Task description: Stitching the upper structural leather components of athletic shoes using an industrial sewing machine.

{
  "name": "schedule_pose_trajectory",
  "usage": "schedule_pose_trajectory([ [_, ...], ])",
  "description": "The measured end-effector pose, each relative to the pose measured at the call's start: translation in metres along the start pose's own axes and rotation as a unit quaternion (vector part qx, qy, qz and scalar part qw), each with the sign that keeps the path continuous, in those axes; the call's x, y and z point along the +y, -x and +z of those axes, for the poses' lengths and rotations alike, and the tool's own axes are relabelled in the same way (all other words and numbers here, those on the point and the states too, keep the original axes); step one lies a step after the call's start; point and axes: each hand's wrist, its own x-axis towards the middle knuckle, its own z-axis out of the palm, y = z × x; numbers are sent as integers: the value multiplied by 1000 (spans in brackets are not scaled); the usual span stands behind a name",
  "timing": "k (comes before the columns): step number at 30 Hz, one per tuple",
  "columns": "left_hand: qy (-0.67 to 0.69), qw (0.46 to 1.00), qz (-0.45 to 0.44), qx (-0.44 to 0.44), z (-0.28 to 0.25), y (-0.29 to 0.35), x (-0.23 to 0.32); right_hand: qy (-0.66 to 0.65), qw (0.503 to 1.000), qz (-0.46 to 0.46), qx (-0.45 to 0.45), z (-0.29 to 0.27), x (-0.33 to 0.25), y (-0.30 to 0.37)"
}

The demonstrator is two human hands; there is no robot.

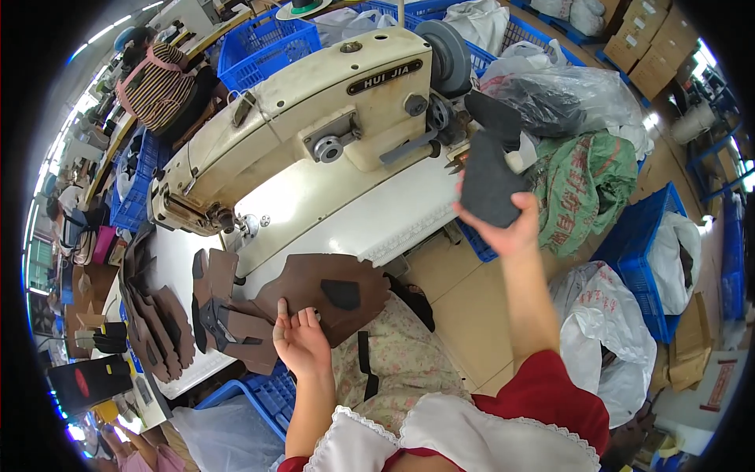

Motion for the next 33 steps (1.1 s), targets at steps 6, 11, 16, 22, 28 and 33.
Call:
schedule_pose_trajectory([
  [6, 3, 1000, -2, 3, -2, -2, 0, -151, 988, 26, 11, 4, 85, -12],
  [11, 5, 1000, -4, 10, -2, -2, 2, -157, 971, 0, 179, 4, 95, -42],
  [16, 23, 999, -28, -28, -7, -2, 3, 97, 967, -36, 235, -2, 105, -46],
  [22, 10, 1000, -19, -7, -2, 1, 4, 298, 914, -62, 269, 6, 113, -50],
  [28, 11, 999, -43, -25, -4, 4, 6, 743, 626, -19, 234, -7, 104, -74],
  [33, 28, 996, -66, -57, -11, 6, 14, 818, 534, -53, 207, 1, 107, -64],
])
